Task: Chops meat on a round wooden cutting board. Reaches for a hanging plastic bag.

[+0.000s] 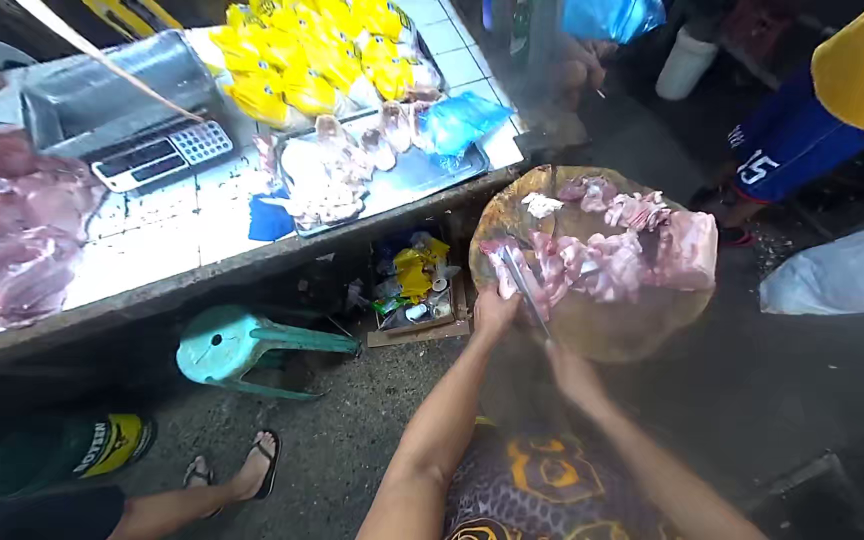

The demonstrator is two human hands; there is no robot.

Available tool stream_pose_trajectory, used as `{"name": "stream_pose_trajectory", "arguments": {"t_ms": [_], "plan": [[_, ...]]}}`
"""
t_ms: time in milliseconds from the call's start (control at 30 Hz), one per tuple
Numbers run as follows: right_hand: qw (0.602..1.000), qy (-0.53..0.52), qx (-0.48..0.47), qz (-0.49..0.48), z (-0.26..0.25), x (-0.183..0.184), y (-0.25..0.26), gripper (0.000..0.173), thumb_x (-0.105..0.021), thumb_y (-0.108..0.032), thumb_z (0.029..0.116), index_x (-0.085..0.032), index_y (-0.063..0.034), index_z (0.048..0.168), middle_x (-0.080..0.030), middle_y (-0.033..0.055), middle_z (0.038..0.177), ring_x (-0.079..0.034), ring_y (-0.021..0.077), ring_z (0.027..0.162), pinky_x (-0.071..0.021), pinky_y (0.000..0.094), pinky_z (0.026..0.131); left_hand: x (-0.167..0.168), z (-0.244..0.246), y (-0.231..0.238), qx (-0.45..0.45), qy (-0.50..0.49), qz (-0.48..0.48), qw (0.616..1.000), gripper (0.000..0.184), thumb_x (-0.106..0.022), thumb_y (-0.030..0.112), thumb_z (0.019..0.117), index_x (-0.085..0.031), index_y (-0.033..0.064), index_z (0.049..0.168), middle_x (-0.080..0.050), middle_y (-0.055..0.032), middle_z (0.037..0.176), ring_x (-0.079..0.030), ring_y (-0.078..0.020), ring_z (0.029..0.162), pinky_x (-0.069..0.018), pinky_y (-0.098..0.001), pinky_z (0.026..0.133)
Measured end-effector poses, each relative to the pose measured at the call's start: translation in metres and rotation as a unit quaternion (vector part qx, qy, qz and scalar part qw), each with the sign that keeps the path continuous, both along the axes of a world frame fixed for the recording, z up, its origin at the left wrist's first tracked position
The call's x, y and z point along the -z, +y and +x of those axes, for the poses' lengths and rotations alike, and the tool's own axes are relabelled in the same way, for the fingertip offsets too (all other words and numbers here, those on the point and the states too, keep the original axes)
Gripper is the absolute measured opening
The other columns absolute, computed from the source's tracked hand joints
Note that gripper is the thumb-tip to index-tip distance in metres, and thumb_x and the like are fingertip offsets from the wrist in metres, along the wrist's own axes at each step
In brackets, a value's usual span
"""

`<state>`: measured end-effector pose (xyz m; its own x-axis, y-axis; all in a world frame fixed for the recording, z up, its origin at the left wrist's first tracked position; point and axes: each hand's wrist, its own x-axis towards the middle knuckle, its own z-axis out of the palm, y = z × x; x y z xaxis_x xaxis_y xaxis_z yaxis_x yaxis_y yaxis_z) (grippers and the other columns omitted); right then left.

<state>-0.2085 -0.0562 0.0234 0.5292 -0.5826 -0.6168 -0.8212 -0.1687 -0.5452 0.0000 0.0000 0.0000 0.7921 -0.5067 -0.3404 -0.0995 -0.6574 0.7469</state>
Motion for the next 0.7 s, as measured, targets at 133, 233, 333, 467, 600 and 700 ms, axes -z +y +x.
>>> {"name": "stream_pose_trajectory", "arguments": {"t_ms": [133, 233, 333, 467, 600, 700], "plan": [[0.905, -0.116, 0.187, 0.363, -0.026, 0.005, -0.047, 0.072, -0.021, -0.072, 0.1026, -0.057, -0.0093, 0.101, -0.048, 0.0005, 0.063, -0.047, 0.0135, 0.043, -0.0471, 0.0309, 0.040, -0.005, 0.020, -0.006, -0.043, 0.003, 0.075, 0.996, 0.042, -0.062, 0.042, 0.0956, -0.071, 0.0067, 0.116, -0.071, -0.0215, 0.108, -0.068, -0.0406, 0.106, -0.0525, -0.0663, 0.090], [0.890, -0.135, 0.237, 0.364, -0.033, -0.007, -0.059, 0.071, -0.023, -0.072, 0.1023, -0.056, -0.0094, 0.098, -0.046, 0.0004, 0.060, -0.045, 0.0136, 0.041, -0.0463, 0.0313, 0.038, 0.001, 0.034, 0.007, -0.040, 0.001, 0.083, 0.996, 0.036, -0.060, 0.042, 0.0956, -0.075, 0.0094, 0.099, -0.074, -0.0155, 0.096, -0.071, -0.0354, 0.095, -0.0543, -0.0636, 0.084], [0.962, -0.147, 0.168, 0.157, -0.022, -0.046, -0.043, 0.071, -0.023, -0.065, 0.1066, -0.061, -0.0049, 0.100, -0.052, 0.0038, 0.062, -0.050, 0.0164, 0.042, -0.0508, 0.0351, 0.041, 0.010, 0.042, 0.016, -0.009, 0.010, 0.055, 0.998, 0.035, -0.062, 0.043, 0.0951, -0.074, 0.0096, 0.096, -0.073, -0.0143, 0.092, -0.071, -0.0343, 0.090, -0.0543, -0.0634, 0.081], [0.928, -0.348, 0.059, -0.122, 0.008, -0.139, -0.035, 0.061, -0.027, -0.049, 0.1105, -0.065, -0.0032, 0.095, -0.060, 0.0051, 0.066, -0.058, 0.0181, 0.049, -0.0556, 0.0412, 0.049, 0.012, 0.037, 0.019, 0.002, 0.026, 0.007, 1.000, 0.032, -0.065, 0.041, 0.0944, -0.074, 0.0098, 0.096, -0.073, -0.0121, 0.086, -0.071, -0.0297, 0.080, -0.0564, -0.0577, 0.076], [0.687, -0.684, 0.007, -0.247, 0.062, -0.254, -0.051, 0.052, -0.024, -0.050, 0.1114, -0.055, -0.0114, 0.097, -0.057, -0.0024, 0.069, -0.055, 0.0104, 0.052, -0.0521, 0.0327, 0.047, 0.007, 0.040, 0.019, 0.002, 0.056, 0.004, 0.998, 0.033, -0.068, 0.040, 0.0932, -0.075, 0.0074, 0.096, -0.073, -0.0148, 0.090, -0.070, -0.0317, 0.086, -0.0552, -0.0592, 0.081], [0.620, -0.744, 0.042, -0.246, 0.110, -0.256, -0.046, 0.054, -0.023, -0.059, 0.1087, -0.053, -0.0140, 0.100, -0.059, -0.0050, 0.068, -0.056, 0.0084, 0.050, -0.0527, 0.0309, 0.044, 0.010, 0.042, 0.022, 0.007, 0.069, -0.002, 0.998, 0.033, -0.067, 0.039, 0.0940, -0.073, 0.0067, 0.094, -0.071, -0.0142, 0.087, -0.069, -0.0305, 0.083, -0.0547, -0.0577, 0.078]]}}
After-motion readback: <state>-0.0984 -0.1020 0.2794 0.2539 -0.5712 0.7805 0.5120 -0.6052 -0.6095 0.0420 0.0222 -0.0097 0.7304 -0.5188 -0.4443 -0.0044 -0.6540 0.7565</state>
